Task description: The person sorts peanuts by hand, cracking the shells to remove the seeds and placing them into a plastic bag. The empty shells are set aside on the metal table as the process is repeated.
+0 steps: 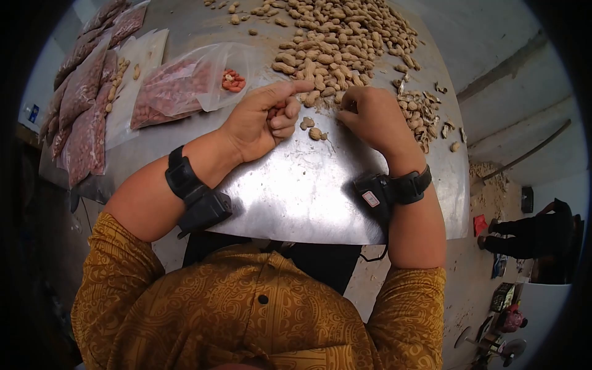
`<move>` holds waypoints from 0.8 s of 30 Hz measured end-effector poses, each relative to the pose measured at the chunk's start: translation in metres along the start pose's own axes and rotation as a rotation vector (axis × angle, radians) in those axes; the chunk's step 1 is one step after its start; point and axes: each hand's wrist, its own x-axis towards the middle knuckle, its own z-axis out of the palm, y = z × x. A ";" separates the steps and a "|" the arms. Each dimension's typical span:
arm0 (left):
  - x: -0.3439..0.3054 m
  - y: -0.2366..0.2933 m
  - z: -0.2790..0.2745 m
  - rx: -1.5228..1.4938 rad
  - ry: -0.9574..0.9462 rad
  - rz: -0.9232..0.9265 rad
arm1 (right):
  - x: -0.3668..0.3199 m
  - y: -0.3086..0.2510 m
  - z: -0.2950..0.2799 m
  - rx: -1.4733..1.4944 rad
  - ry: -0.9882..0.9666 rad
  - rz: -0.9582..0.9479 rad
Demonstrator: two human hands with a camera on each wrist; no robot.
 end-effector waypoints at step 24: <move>-0.005 -0.006 0.009 0.612 0.100 0.367 | -0.005 -0.036 0.018 1.085 0.142 0.060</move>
